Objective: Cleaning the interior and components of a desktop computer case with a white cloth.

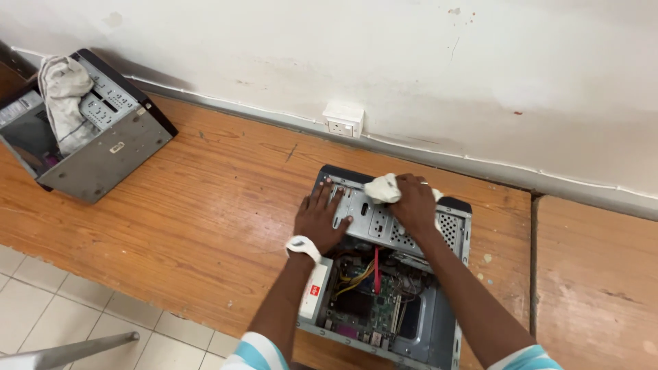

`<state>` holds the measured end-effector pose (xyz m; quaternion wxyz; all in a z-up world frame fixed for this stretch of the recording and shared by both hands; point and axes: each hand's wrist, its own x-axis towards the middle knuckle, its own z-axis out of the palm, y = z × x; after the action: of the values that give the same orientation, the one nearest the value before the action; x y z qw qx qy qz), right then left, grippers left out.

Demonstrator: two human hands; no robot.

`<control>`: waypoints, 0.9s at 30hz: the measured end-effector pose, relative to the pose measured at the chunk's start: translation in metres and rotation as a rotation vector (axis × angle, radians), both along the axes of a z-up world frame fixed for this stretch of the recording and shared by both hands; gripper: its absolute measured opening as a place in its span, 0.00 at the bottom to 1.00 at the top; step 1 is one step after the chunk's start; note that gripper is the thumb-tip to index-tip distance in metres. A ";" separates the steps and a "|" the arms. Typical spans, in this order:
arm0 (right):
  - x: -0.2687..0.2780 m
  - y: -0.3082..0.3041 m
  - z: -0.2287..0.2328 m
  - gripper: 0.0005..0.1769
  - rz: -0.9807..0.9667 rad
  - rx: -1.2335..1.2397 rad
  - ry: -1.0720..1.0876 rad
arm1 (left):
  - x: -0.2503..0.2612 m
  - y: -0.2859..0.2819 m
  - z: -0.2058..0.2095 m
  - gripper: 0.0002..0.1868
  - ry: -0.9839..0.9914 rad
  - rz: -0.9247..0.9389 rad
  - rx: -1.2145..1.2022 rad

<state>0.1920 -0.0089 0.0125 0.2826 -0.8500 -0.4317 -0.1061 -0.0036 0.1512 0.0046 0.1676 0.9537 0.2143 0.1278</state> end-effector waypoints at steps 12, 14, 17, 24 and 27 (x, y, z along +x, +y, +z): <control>0.031 -0.101 -0.008 0.19 -0.251 -0.062 -0.001 | -0.005 0.010 -0.022 0.37 -0.041 0.069 0.078; 0.030 -0.092 -0.008 0.18 -0.274 -0.038 -0.007 | -0.003 0.014 -0.033 0.35 -0.040 0.111 0.059; 0.030 -0.083 -0.008 0.17 -0.282 -0.034 0.034 | -0.002 0.014 -0.032 0.34 0.025 0.108 0.036; 0.036 -0.056 -0.021 0.17 -0.244 -0.086 -0.037 | 0.000 0.013 -0.022 0.39 0.105 0.186 0.051; 0.032 -0.024 -0.033 0.18 -0.211 -0.074 -0.032 | 0.002 0.013 -0.026 0.36 0.037 0.263 0.004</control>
<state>0.2243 -0.0327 -0.0209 0.2315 -0.8987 -0.3479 -0.1330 -0.0015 0.1642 -0.0211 0.1433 0.9199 0.3406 0.1314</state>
